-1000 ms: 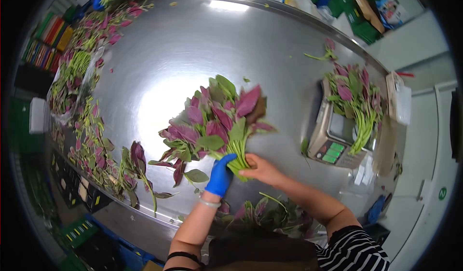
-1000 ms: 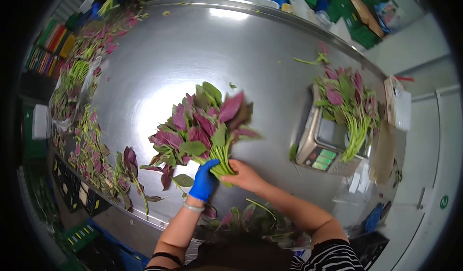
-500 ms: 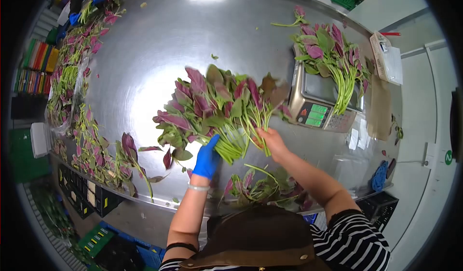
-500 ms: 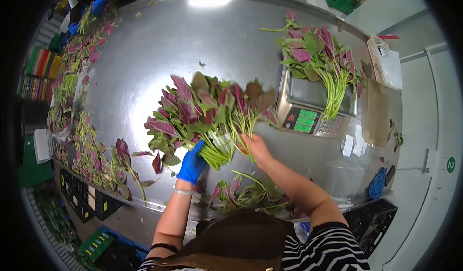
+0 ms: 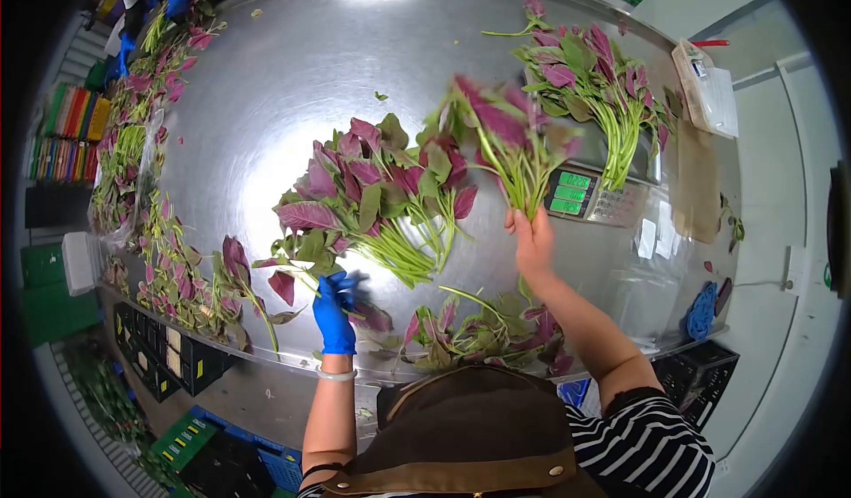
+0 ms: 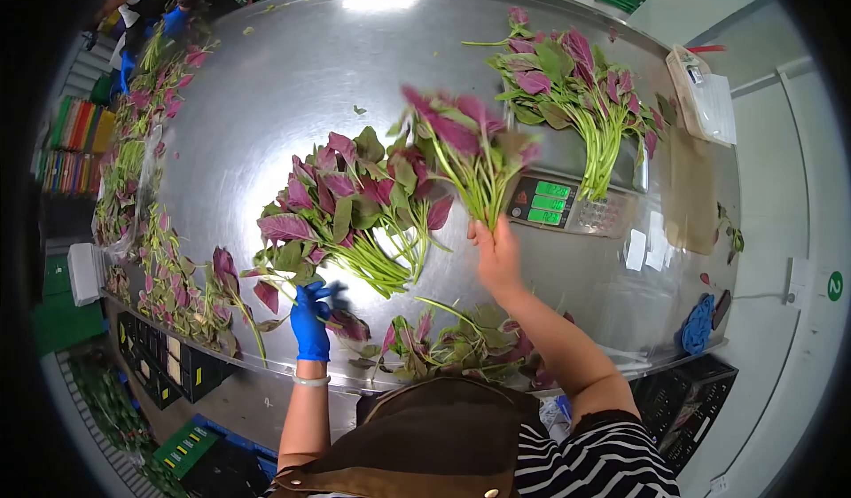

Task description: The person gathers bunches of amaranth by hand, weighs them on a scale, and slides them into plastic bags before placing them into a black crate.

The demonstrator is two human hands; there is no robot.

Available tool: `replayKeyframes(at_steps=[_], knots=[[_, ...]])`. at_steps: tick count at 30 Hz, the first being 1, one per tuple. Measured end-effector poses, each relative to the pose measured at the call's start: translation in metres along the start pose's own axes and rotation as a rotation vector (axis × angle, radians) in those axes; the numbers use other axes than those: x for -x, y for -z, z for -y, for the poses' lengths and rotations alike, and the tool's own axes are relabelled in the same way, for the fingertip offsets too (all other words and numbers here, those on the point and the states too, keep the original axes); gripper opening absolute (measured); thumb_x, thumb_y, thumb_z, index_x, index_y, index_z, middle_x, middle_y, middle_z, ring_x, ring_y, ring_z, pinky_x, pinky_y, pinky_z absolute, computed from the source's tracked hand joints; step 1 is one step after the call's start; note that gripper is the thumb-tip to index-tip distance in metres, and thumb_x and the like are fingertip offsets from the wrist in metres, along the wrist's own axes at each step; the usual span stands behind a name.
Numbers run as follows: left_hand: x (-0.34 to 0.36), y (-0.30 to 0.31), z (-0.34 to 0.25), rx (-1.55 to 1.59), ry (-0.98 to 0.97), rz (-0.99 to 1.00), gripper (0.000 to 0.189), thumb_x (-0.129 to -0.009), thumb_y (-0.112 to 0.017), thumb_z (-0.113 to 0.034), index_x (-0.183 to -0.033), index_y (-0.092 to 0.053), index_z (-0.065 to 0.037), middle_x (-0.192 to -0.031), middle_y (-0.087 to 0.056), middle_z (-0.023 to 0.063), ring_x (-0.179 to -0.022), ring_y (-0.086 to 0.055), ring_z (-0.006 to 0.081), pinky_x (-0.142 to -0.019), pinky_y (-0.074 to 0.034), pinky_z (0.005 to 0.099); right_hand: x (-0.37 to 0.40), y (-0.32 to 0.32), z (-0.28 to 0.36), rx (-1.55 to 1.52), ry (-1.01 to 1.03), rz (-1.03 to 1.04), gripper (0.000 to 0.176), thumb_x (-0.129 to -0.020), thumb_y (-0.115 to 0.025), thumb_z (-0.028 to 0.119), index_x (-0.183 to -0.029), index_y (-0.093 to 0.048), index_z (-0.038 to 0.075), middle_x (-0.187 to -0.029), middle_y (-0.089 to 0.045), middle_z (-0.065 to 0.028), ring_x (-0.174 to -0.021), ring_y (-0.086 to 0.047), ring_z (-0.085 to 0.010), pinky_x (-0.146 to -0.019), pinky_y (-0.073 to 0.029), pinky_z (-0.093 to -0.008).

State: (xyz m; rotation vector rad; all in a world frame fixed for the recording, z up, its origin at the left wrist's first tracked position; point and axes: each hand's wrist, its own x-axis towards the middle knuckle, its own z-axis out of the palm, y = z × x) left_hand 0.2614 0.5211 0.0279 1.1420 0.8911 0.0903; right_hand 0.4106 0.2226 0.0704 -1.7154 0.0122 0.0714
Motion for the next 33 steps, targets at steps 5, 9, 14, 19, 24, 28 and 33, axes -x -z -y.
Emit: replayKeyframes(at_steps=[5,9,14,19,24,28,33], knots=[[0.037,-0.032,-0.012,0.049,-0.127,-0.129,0.039,-0.099,-0.043,-0.038,-0.096,-0.059,-0.002,-0.069,-0.055,-0.0005,-0.050,-0.032,0.0031,-0.046,-0.022,0.0208,-0.009,0.019,0.000,0.018,-0.186,0.134,0.020,-0.096,-0.048,0.021,-0.105,-0.055,0.004,-0.073,-0.047,0.0025,-0.063,-0.041,-0.0069,-0.058,-0.037,-0.0236],[0.061,-0.066,-0.037,0.093,-0.228,0.139,0.048,-0.100,-0.036,-0.043,-0.105,-0.057,-0.001,-0.078,-0.058,0.0028,-0.057,-0.038,0.0056,-0.053,-0.030,0.0218,0.007,0.006,0.062,-0.104,-0.131,0.167,0.023,-0.096,-0.049,0.025,-0.101,-0.053,0.003,-0.075,-0.047,0.0034,-0.065,-0.042,-0.0073,-0.058,-0.037,-0.0254],[0.059,-0.110,-0.003,0.172,-0.045,0.415,0.049,-0.101,-0.033,-0.039,-0.127,-0.047,0.000,-0.110,-0.058,0.0063,-0.093,-0.053,0.0130,-0.089,-0.041,0.0301,0.061,-0.036,0.025,0.043,-0.091,0.648,0.036,-0.096,-0.049,0.036,-0.093,-0.048,0.000,-0.072,-0.051,-0.0103,-0.065,-0.048,-0.0220,-0.063,-0.042,-0.0381],[0.064,-0.119,0.001,-0.238,-0.126,0.428,0.027,-0.099,-0.046,-0.020,-0.115,-0.054,0.001,-0.101,-0.057,0.0021,-0.089,-0.050,0.0086,-0.080,-0.043,0.0244,0.074,-0.032,0.007,0.082,-0.279,0.855,0.035,-0.096,-0.051,0.030,-0.115,-0.050,0.000,-0.098,-0.060,-0.0131,-0.091,-0.053,-0.0180,-0.084,-0.043,-0.0343],[0.066,-0.163,-0.046,-0.362,-0.089,0.569,0.035,-0.097,-0.050,-0.023,-0.122,-0.050,0.002,-0.105,-0.059,0.0060,-0.092,-0.053,0.0116,-0.083,-0.043,0.0269,0.050,-0.012,0.044,-0.175,-0.112,0.578,0.030,-0.097,-0.050,0.021,-0.117,-0.049,0.000,-0.102,-0.059,-0.0082,-0.096,-0.053,-0.0148,-0.088,-0.043,-0.0327],[0.061,-0.200,-0.087,-0.229,-0.435,0.874,0.048,-0.097,-0.049,-0.025,-0.135,-0.042,0.002,-0.125,-0.055,0.0141,-0.113,-0.053,0.0183,-0.096,-0.040,0.0313,-0.030,0.059,0.090,-0.222,0.085,0.275,0.022,-0.097,-0.048,0.024,-0.102,-0.051,0.003,-0.086,-0.059,-0.0055,-0.078,-0.056,-0.0116,-0.070,-0.047,-0.0294],[0.031,-0.162,-0.033,-0.338,-0.185,0.719,0.031,-0.096,-0.051,-0.015,-0.119,-0.056,0.004,-0.107,-0.064,0.0107,-0.099,-0.060,0.0150,-0.088,-0.045,0.0273,-0.115,0.157,0.114,-0.221,0.335,-0.026,0.021,-0.097,-0.049,0.024,-0.098,-0.053,0.003,-0.074,-0.054,-0.0019,-0.064,-0.051,-0.0112,-0.060,-0.042,-0.0271]])
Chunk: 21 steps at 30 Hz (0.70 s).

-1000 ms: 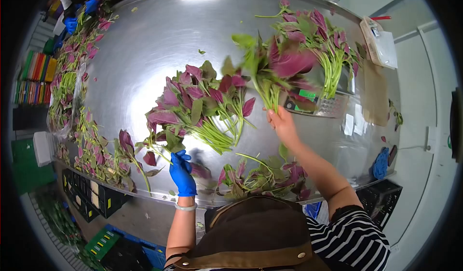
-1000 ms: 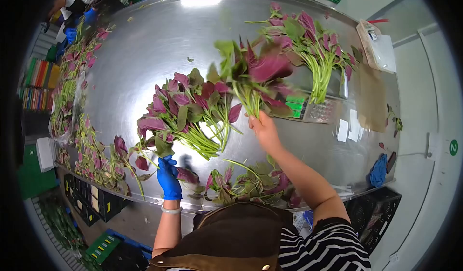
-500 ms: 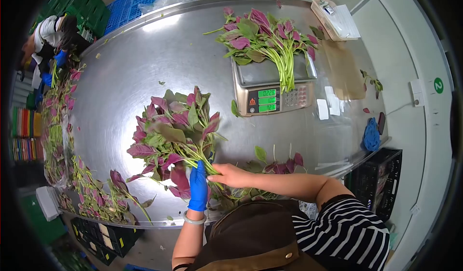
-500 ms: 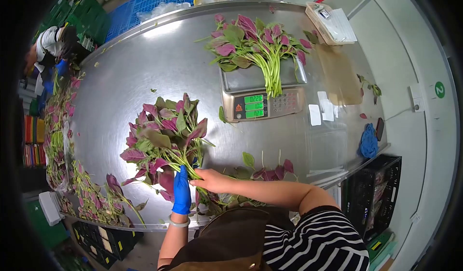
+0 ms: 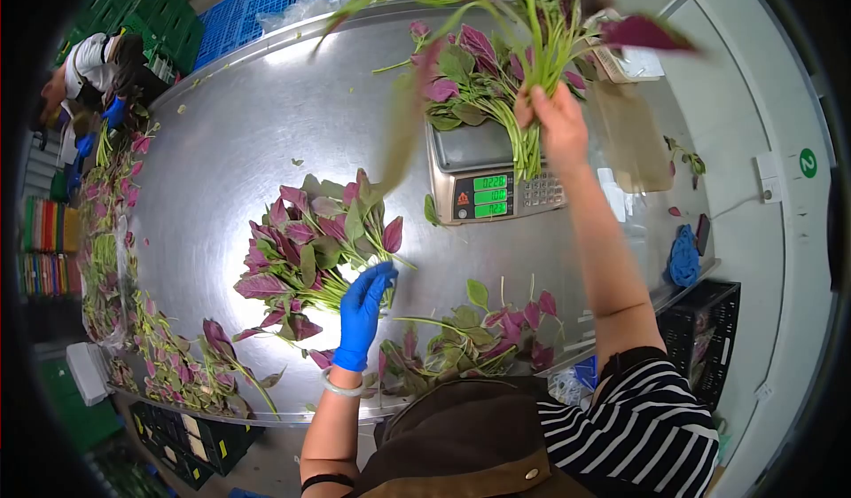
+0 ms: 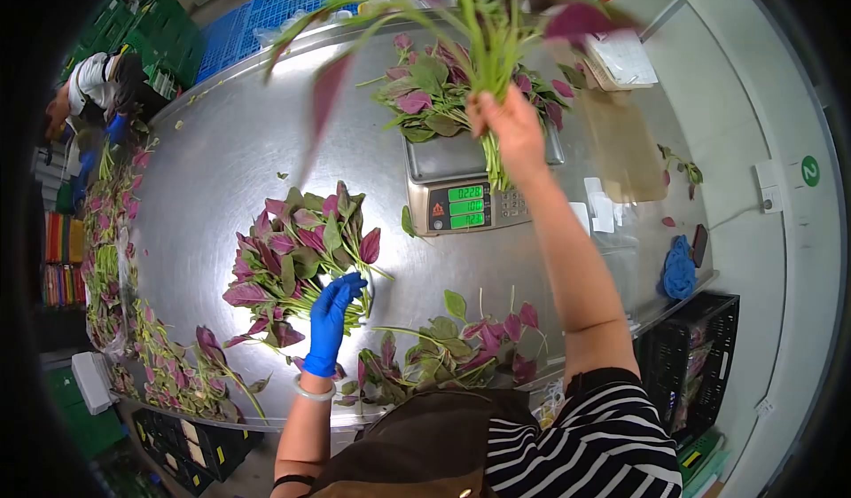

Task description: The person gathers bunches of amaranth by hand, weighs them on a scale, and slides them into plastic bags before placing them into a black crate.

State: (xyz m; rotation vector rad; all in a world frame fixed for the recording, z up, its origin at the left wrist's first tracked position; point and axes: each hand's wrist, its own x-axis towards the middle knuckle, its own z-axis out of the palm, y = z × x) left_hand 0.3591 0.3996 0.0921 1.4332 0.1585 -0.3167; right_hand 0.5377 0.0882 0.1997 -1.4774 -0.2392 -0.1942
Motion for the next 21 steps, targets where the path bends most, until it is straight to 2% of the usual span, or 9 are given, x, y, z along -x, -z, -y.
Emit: replayKeyframes(at_steps=[1,4,7,11,12,15,18,19,21], knots=[[0.006,0.002,0.015,-0.023,0.047,-0.020,0.030,-0.096,-0.052,-0.017,-0.117,-0.058,0.003,-0.104,-0.065,0.0093,-0.095,-0.060,0.0136,-0.086,-0.046,0.0263,-0.009,0.019,-0.017,0.024,-0.042,-0.044,0.020,-0.097,-0.048,0.022,-0.096,-0.053,0.003,-0.070,-0.053,-0.0015,-0.061,-0.049,-0.0113,-0.057,-0.041,-0.0267],[0.026,0.012,0.059,-0.124,0.102,-0.005,0.028,-0.096,-0.052,-0.017,-0.115,-0.060,0.001,-0.101,-0.066,0.0071,-0.089,-0.059,0.0122,-0.083,-0.046,0.0257,-0.018,0.071,-0.077,0.319,-0.485,-0.069,0.016,-0.095,-0.048,0.018,-0.091,-0.054,0.004,-0.064,-0.049,-0.0011,-0.055,-0.045,-0.0116,-0.051,-0.038,-0.0268],[0.041,0.018,0.072,-0.128,0.147,-0.030,0.028,-0.095,-0.053,-0.016,-0.114,-0.060,0.002,-0.101,-0.066,0.0074,-0.090,-0.060,0.0128,-0.083,-0.046,0.0259,-0.015,0.082,-0.098,0.217,-0.756,-0.131,0.013,-0.093,-0.049,0.016,-0.089,-0.054,0.004,-0.063,-0.048,-0.0015,-0.051,-0.043,-0.0126,-0.046,-0.035,-0.0269],[0.047,0.029,0.077,-0.129,0.158,-0.061,0.027,-0.094,-0.054,-0.015,-0.113,-0.060,0.003,-0.101,-0.066,0.0079,-0.092,-0.060,0.0137,-0.086,-0.046,0.0264,-0.018,0.085,-0.093,0.361,-0.708,-0.105,0.015,-0.092,-0.051,0.016,-0.091,-0.054,0.002,-0.065,-0.053,-0.0039,-0.051,-0.048,-0.0138,-0.046,-0.041,-0.0285],[0.046,0.031,0.075,-0.157,0.146,-0.072,0.027,-0.094,-0.054,-0.015,-0.113,-0.060,0.003,-0.101,-0.066,0.0080,-0.092,-0.060,0.0139,-0.086,-0.046,0.0264,-0.018,0.081,-0.087,0.469,-0.732,-0.141,0.017,-0.090,-0.055,0.016,-0.093,-0.054,0.000,-0.074,-0.057,-0.0098,-0.060,-0.055,-0.0207,-0.057,-0.048,-0.0340],[0.042,0.033,0.071,-0.222,0.091,-0.139,0.025,-0.093,-0.055,-0.013,-0.112,-0.062,0.002,-0.101,-0.067,0.0088,-0.093,-0.062,0.0144,-0.084,-0.047,0.0266,0.007,0.053,-0.061,1.791,0.165,-0.196,0.023,-0.086,-0.060,0.018,-0.096,-0.054,-0.002,-0.086,-0.059,-0.0148,-0.076,-0.057,-0.0299,-0.068,-0.048,-0.0396],[0.037,0.034,0.070,-0.375,-0.056,-0.229,0.022,-0.090,-0.057,-0.010,-0.109,-0.063,-0.001,-0.097,-0.067,0.0111,-0.089,-0.063,0.0192,-0.082,-0.047,0.0298,0.042,0.000,-0.056,1.299,0.318,-0.082,0.030,-0.083,-0.063,0.022,-0.101,-0.055,-0.001,-0.097,-0.058,-0.0166,-0.092,-0.055,-0.0352,-0.078,-0.045,-0.0424],[0.036,0.034,0.067,-0.469,-0.119,-0.239,0.021,-0.089,-0.057,-0.009,-0.107,-0.063,-0.001,-0.097,-0.067,0.0113,-0.089,-0.063,0.0212,-0.082,-0.047,0.0313,0.065,-0.024,-0.065,0.931,-0.015,0.068,0.032,-0.084,-0.062,0.024,-0.105,-0.056,0.001,-0.096,-0.058,-0.0157,-0.094,-0.055,-0.0334,-0.080,-0.045,-0.0413],[0.029,0.031,0.057,-0.659,-0.257,-0.241,0.019,-0.087,-0.058,-0.008,-0.104,-0.064,-0.003,-0.096,-0.066,0.0119,-0.090,-0.061,0.0252,-0.083,-0.047,0.0345,0.116,-0.067,-0.115,0.723,-0.321,0.307,0.034,-0.084,-0.063,0.030,-0.102,-0.059,0.001,-0.096,-0.059,-0.0146,-0.094,-0.056,-0.0291,-0.082,-0.045,-0.0382]])
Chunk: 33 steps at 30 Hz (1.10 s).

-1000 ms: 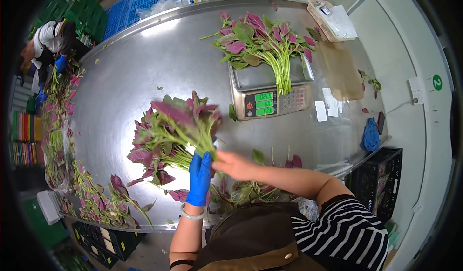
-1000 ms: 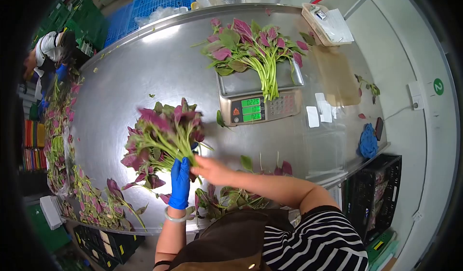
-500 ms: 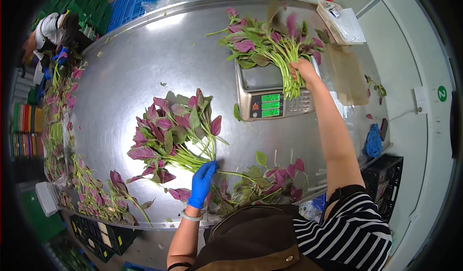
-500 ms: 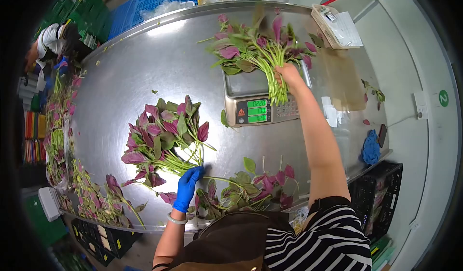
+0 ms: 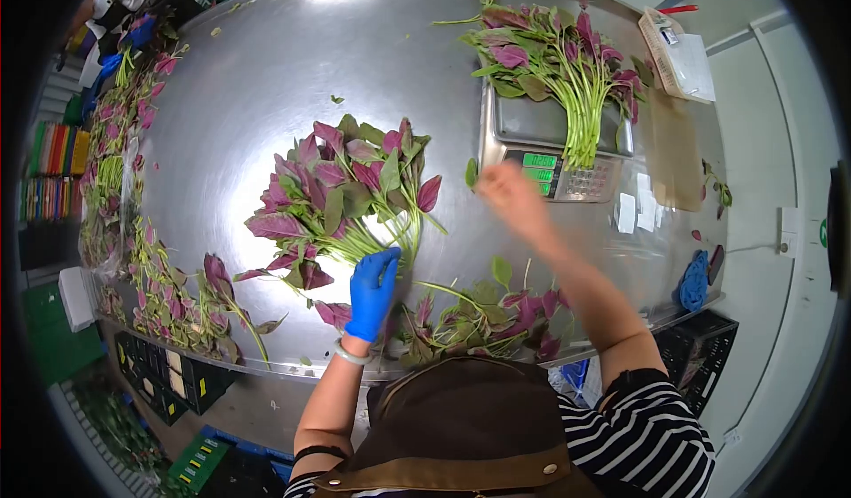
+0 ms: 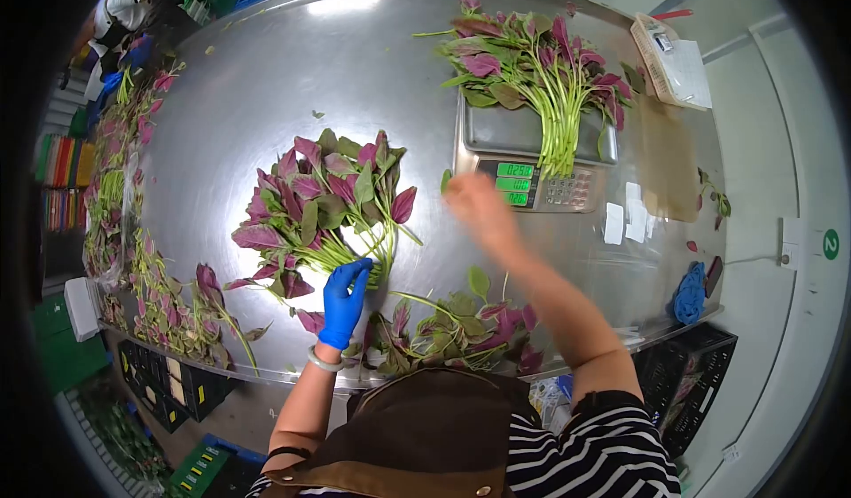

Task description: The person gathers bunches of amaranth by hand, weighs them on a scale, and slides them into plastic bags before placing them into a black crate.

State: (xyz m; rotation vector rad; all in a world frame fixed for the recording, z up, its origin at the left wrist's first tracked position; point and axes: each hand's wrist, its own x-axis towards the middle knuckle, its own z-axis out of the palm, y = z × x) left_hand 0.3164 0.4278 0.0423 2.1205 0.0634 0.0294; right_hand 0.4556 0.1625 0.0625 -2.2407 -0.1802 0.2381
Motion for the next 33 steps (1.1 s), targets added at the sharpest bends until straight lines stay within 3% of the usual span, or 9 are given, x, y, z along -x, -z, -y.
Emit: replayKeyframes(at_steps=[7,9,16,19,24,27,30,31,33], knots=[[-0.031,-0.008,0.013,-0.461,-0.338,0.121,0.037,-0.074,-0.060,-0.002,-0.110,-0.060,-0.007,-0.114,-0.060,0.0107,-0.106,-0.054,0.0316,-0.091,-0.041,0.0423,0.015,-0.134,0.012,0.047,-0.214,0.254,0.030,-0.081,-0.068,0.028,-0.092,-0.063,0.001,-0.090,-0.063,-0.0134,-0.078,-0.059,-0.0259,-0.070,-0.046,-0.0370],[-0.033,-0.008,0.021,-0.546,-0.324,0.156,0.034,-0.074,-0.061,-0.005,-0.108,-0.060,-0.007,-0.114,-0.060,0.0102,-0.110,-0.053,0.0310,-0.092,-0.039,0.0427,0.010,-0.138,0.010,-0.098,-0.353,0.470,0.027,-0.082,-0.067,0.026,-0.090,-0.062,0.000,-0.085,-0.064,-0.0108,-0.076,-0.060,-0.0225,-0.068,-0.045,-0.0350],[-0.029,-0.012,0.031,-0.479,-0.286,0.102,0.031,-0.074,-0.064,-0.009,-0.104,-0.060,-0.008,-0.110,-0.060,0.0096,-0.109,-0.052,0.0320,-0.092,-0.039,0.0429,0.021,-0.068,0.044,-0.909,-0.224,0.274,0.019,-0.096,-0.050,0.019,-0.101,-0.055,0.001,-0.081,-0.062,-0.0061,-0.075,-0.059,-0.0142,-0.074,-0.048,-0.0289],[-0.029,-0.014,0.028,-0.482,-0.279,0.102,0.033,-0.073,-0.065,-0.010,-0.105,-0.060,-0.009,-0.109,-0.059,0.0097,-0.110,-0.051,0.0325,-0.093,-0.038,0.0439,0.011,-0.010,0.069,-0.663,0.089,-0.106,0.019,-0.099,-0.041,0.019,-0.097,-0.051,0.003,-0.073,-0.055,-0.0039,-0.067,-0.053,-0.0127,-0.066,-0.044,-0.0265],[-0.027,-0.012,0.030,-0.496,-0.283,0.133,0.034,-0.073,-0.065,-0.009,-0.107,-0.060,-0.009,-0.113,-0.058,0.0091,-0.113,-0.049,0.0320,-0.094,-0.037,0.0437,-0.032,0.107,0.059,-0.329,0.235,-0.641,0.024,-0.099,-0.041,0.023,-0.090,-0.051,0.003,-0.073,-0.053,-0.0033,-0.070,-0.050,-0.0113,-0.069,-0.042,-0.0252],[-0.029,-0.010,0.027,-0.489,-0.279,0.139,0.034,-0.074,-0.065,-0.009,-0.108,-0.060,-0.009,-0.114,-0.058,0.0090,-0.113,-0.049,0.0314,-0.095,-0.036,0.0436,-0.054,0.143,0.009,-0.119,0.084,-0.713,0.023,-0.096,-0.049,0.023,-0.090,-0.053,0.001,-0.080,-0.056,-0.0086,-0.075,-0.053,-0.0182,-0.072,-0.043,-0.0315],[-0.028,-0.009,0.027,-0.481,-0.279,0.138,0.034,-0.074,-0.064,-0.009,-0.107,-0.060,-0.009,-0.114,-0.058,0.0091,-0.114,-0.049,0.0315,-0.095,-0.036,0.0436,-0.067,0.153,-0.047,0.814,0.026,-0.630,0.022,-0.089,-0.058,0.021,-0.097,-0.054,0.000,-0.093,-0.058,-0.0153,-0.085,-0.054,-0.0288,-0.078,-0.043,-0.0403],[-0.028,-0.010,0.031,-0.494,-0.279,0.152,0.033,-0.074,-0.064,-0.008,-0.106,-0.060,-0.009,-0.114,-0.058,0.0093,-0.113,-0.049,0.0313,-0.095,-0.036,0.0433,-0.062,0.144,-0.033,0.845,0.077,-0.711,0.028,-0.082,-0.064,0.018,-0.103,-0.056,0.001,-0.104,-0.055,-0.0185,-0.095,-0.051,-0.0373,-0.084,-0.040,-0.0463],[-0.027,-0.009,0.035,-0.479,-0.291,0.135,0.032,-0.074,-0.064,-0.008,-0.105,-0.059,-0.008,-0.114,-0.058,0.0089,-0.113,-0.050,0.0309,-0.095,-0.037,0.0431,-0.052,0.120,0.006,0.790,0.246,-0.721,0.031,-0.080,-0.064,0.016,-0.106,-0.055,0.002,-0.105,-0.055,-0.0179,-0.097,-0.052,-0.0361,-0.086,-0.040,-0.0455]])
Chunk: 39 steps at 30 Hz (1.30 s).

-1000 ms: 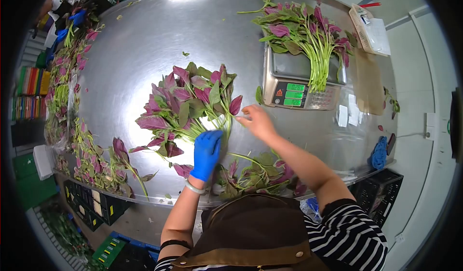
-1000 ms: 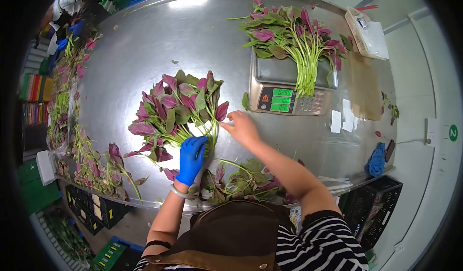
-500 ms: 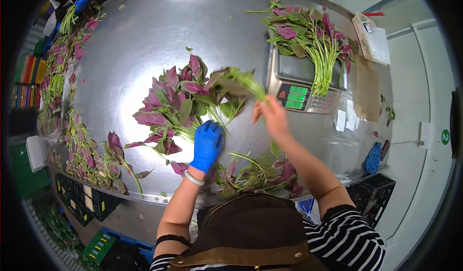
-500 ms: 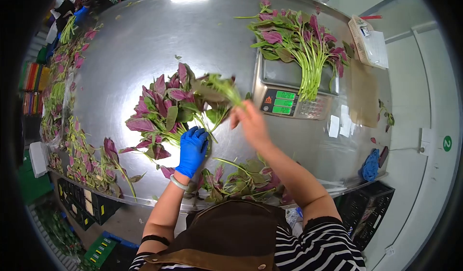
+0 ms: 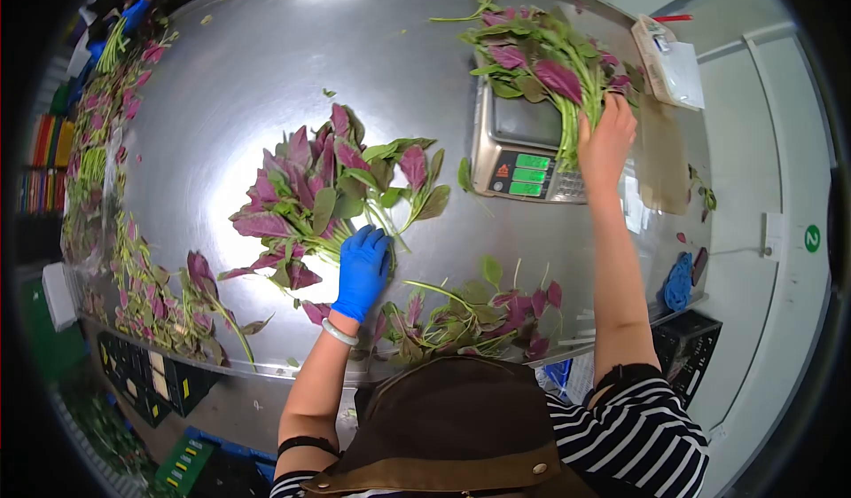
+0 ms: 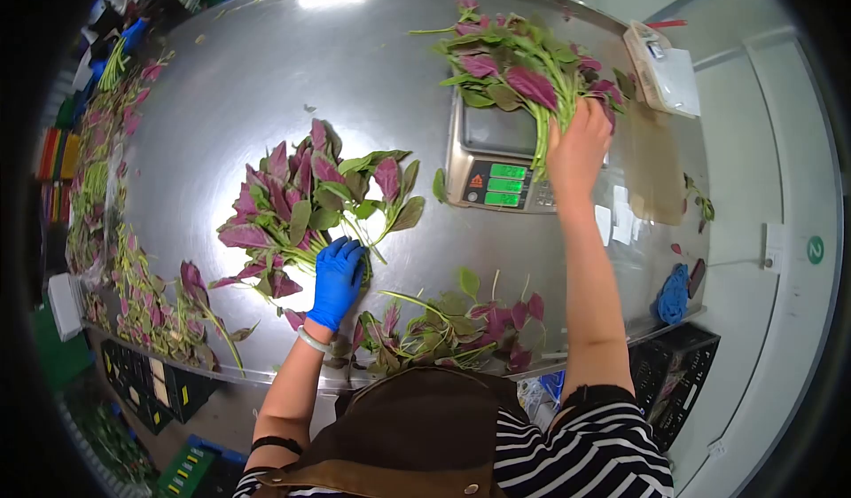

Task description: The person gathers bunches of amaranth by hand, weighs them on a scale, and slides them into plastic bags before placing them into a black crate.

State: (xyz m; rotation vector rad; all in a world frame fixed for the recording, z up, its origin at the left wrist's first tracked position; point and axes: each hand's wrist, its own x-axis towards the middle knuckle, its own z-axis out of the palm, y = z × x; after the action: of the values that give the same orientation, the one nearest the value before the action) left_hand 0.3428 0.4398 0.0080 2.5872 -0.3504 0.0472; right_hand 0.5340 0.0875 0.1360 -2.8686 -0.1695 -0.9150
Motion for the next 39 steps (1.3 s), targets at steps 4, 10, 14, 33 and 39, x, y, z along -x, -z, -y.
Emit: replayKeyframes(at_steps=[4,10,14,33,39], knots=[[0.003,-0.004,0.004,0.006,-0.004,-0.019,0.031,-0.073,-0.064,-0.008,-0.104,-0.059,-0.008,-0.115,-0.058,0.0081,-0.113,-0.050,0.0308,-0.094,-0.037,0.0432,0.106,-0.035,0.077,-0.727,-0.101,0.657,0.031,-0.085,-0.058,0.029,-0.103,-0.058,0.004,-0.096,-0.060,-0.0152,-0.089,-0.058,-0.0320,-0.076,-0.046,-0.0414],[0.004,-0.006,0.004,0.025,-0.008,-0.035,0.029,-0.073,-0.065,-0.008,-0.102,-0.059,-0.009,-0.114,-0.059,0.0068,-0.112,-0.051,0.0308,-0.094,-0.037,0.0424,0.195,-0.075,0.192,-0.844,-0.781,1.225,0.033,-0.080,-0.065,0.041,-0.075,-0.071,0.008,-0.063,-0.066,-0.0074,-0.055,-0.063,-0.0217,-0.060,-0.051,-0.0354],[0.006,-0.002,0.003,0.009,-0.046,-0.008,0.028,-0.074,-0.065,-0.008,-0.102,-0.061,-0.010,-0.118,-0.059,0.0057,-0.112,-0.051,0.0304,-0.093,-0.037,0.0417,0.204,-0.097,0.220,-0.844,-0.889,1.063,0.027,-0.077,-0.069,0.028,-0.075,-0.069,0.001,-0.062,-0.064,-0.0112,-0.049,-0.060,-0.0148,-0.052,-0.048,-0.0311],[-0.003,0.007,-0.003,0.158,-0.043,0.149,0.028,-0.070,-0.066,-0.010,-0.098,-0.063,-0.009,-0.114,-0.061,0.0069,-0.109,-0.051,0.0298,-0.092,-0.036,0.0413,0.175,-0.082,0.220,-0.515,-0.380,0.936,0.027,-0.074,-0.065,0.028,-0.080,-0.060,0.003,-0.077,-0.065,-0.0198,-0.072,-0.064,-0.0363,-0.067,-0.050,-0.0466],[0.006,-0.003,-0.001,0.177,-0.017,0.006,0.033,-0.071,-0.061,-0.003,-0.104,-0.061,-0.008,-0.120,-0.059,0.0095,-0.106,-0.053,0.0320,-0.092,-0.040,0.0420,0.150,-0.056,0.196,-0.415,0.161,0.541,0.015,-0.075,-0.057,0.011,-0.086,-0.056,0.001,-0.079,-0.061,-0.0113,-0.078,-0.060,-0.0273,-0.071,-0.048,-0.0392]])
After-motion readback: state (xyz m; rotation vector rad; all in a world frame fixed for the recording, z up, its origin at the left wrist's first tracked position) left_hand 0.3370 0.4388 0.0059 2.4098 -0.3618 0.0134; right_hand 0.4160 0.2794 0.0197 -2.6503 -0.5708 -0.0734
